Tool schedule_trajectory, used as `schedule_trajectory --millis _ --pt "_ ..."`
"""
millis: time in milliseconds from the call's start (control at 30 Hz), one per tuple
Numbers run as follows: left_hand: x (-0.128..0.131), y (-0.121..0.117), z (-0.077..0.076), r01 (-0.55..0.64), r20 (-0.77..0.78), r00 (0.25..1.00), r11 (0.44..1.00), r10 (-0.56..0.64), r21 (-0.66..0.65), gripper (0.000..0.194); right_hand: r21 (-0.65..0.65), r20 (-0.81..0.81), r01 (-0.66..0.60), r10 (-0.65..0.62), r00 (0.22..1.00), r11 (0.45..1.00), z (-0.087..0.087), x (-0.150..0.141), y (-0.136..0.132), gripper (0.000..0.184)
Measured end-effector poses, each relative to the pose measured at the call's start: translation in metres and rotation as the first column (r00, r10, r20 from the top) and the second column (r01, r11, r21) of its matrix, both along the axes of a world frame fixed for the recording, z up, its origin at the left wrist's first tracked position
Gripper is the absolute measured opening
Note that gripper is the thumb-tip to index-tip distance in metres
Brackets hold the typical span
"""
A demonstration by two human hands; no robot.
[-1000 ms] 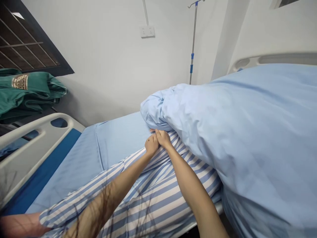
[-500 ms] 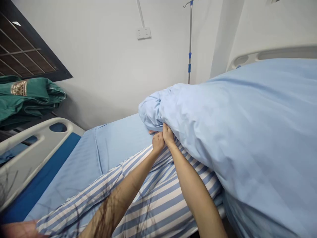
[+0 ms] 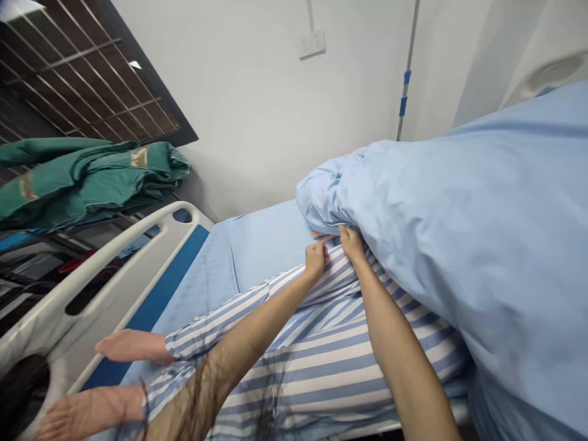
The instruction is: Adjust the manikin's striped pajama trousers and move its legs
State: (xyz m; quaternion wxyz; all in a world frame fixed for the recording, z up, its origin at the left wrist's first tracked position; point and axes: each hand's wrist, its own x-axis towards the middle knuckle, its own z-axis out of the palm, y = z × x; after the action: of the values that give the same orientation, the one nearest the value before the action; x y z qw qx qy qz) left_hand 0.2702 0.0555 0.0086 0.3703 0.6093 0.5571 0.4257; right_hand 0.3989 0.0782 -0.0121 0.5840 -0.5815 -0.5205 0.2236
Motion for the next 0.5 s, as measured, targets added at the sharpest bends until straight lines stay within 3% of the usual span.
schedule_trajectory --millis 100,200,300,400,500 --pt "-0.081 -0.004 0.012 -0.138 0.01 0.99 0.99 0.137 0.042 0.037 0.008 0.021 -0.015 0.015 1.0 1.0 -0.002 0.003 -0.001 0.053" --pt "-0.189 -0.016 0.02 -0.287 -0.078 0.952 0.952 0.296 0.11 0.036 0.024 0.056 0.007 -0.008 0.998 1.0 -0.001 0.004 -0.003 0.053" --pt "-0.286 -0.031 0.022 -0.426 -0.19 0.88 0.901 0.435 0.086 0.038 0.009 0.094 0.056 -0.057 0.994 0.998 0.0 0.002 -0.005 0.054" --pt "-0.349 -0.043 0.028 -0.46 -0.246 0.854 0.886 0.458 0.053 0.04 0.004 0.152 0.085 -0.085 0.985 0.996 0.001 -0.001 -0.006 0.055" --pt "-0.38 -0.05 0.042 -0.443 -0.277 0.855 0.895 0.439 0.051 0.04 -0.012 0.2 0.109 -0.104 0.974 0.994 0.001 -0.002 -0.006 0.056"
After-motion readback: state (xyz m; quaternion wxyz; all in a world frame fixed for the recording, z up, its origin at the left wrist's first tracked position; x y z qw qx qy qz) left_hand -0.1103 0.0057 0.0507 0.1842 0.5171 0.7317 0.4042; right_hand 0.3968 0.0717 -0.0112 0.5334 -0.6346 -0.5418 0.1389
